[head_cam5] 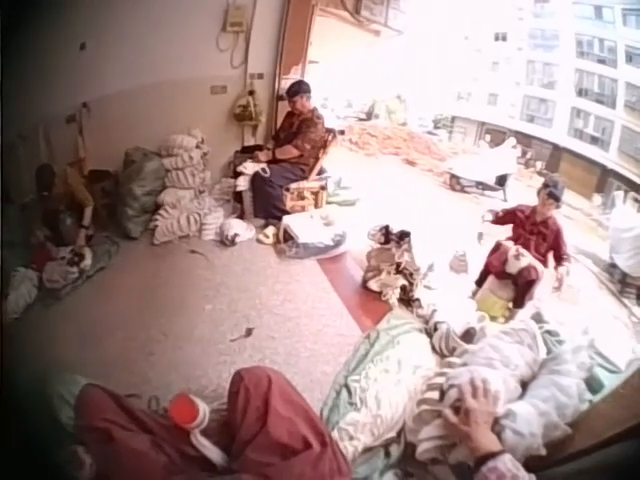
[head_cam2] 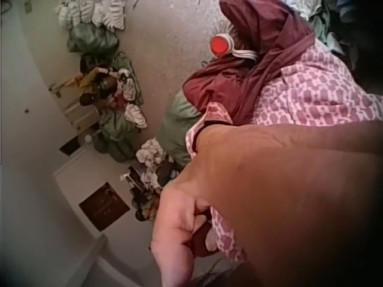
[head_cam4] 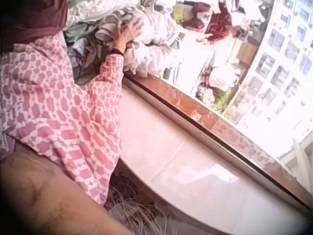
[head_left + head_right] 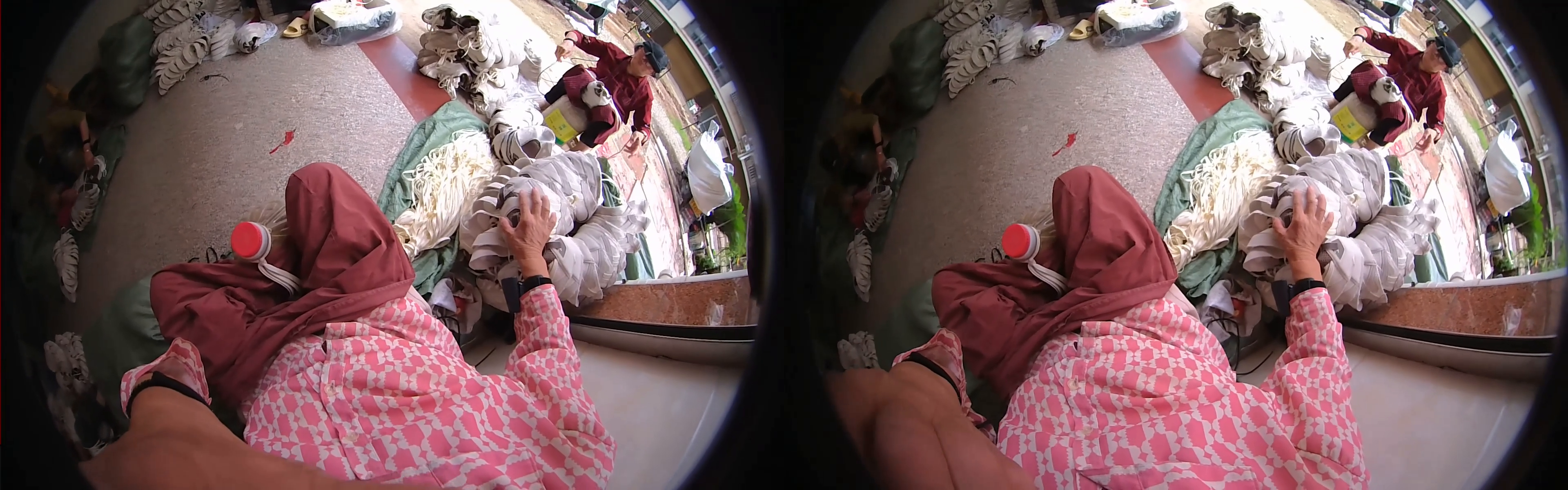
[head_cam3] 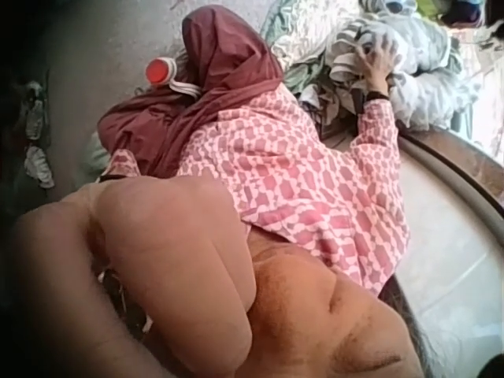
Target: Assembling and organizing shoe components while sitting on the floor.
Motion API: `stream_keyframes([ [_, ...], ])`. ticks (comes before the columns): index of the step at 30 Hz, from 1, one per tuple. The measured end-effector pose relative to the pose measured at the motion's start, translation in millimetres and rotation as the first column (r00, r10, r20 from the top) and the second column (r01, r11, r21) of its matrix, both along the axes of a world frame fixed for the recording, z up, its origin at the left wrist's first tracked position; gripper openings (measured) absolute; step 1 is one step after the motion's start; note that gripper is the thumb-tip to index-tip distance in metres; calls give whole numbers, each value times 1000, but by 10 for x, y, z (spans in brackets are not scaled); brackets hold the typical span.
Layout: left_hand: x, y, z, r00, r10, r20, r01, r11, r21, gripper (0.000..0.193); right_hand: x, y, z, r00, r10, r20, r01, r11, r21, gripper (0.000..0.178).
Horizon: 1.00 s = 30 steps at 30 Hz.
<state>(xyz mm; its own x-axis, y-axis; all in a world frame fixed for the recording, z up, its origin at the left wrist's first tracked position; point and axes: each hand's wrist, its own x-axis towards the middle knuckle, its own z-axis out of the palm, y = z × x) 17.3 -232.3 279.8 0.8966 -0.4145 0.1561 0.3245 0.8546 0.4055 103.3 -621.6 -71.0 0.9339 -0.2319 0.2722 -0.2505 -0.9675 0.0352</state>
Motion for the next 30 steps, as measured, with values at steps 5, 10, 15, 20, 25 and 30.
stream_keyframes([
  [5, -185, 135, -41, 998, -36, 52, 35, 999, 13, 25, 0, -17, 10, 1000, 4, 11, -4, 1000, -5, 75],
  [10, -162, 137, 10, 984, -76, 161, 71, 997, 37, 25, 24, -4, 35, 998, 16, 69, -15, 1000, -9, 73],
  [15, 43, -50, 25, 923, -172, 343, 190, 982, -18, 32, 25, 20, 30, 999, 23, 38, -24, 999, 38, 75],
  [20, 106, -26, -84, 844, -258, 470, 336, 938, -88, 43, -71, -13, 88, 999, 3, 50, -4, 1000, 28, 75],
  [25, 59, 129, -3, 760, -321, 565, 457, 882, -112, 37, -8, 10, 14, 998, 21, 55, -24, 999, 46, 75],
  [30, 38, 218, 67, 701, -445, 558, 601, 789, -126, 35, -38, -9, 33, 999, 13, 31, -15, 998, 60, 76],
])
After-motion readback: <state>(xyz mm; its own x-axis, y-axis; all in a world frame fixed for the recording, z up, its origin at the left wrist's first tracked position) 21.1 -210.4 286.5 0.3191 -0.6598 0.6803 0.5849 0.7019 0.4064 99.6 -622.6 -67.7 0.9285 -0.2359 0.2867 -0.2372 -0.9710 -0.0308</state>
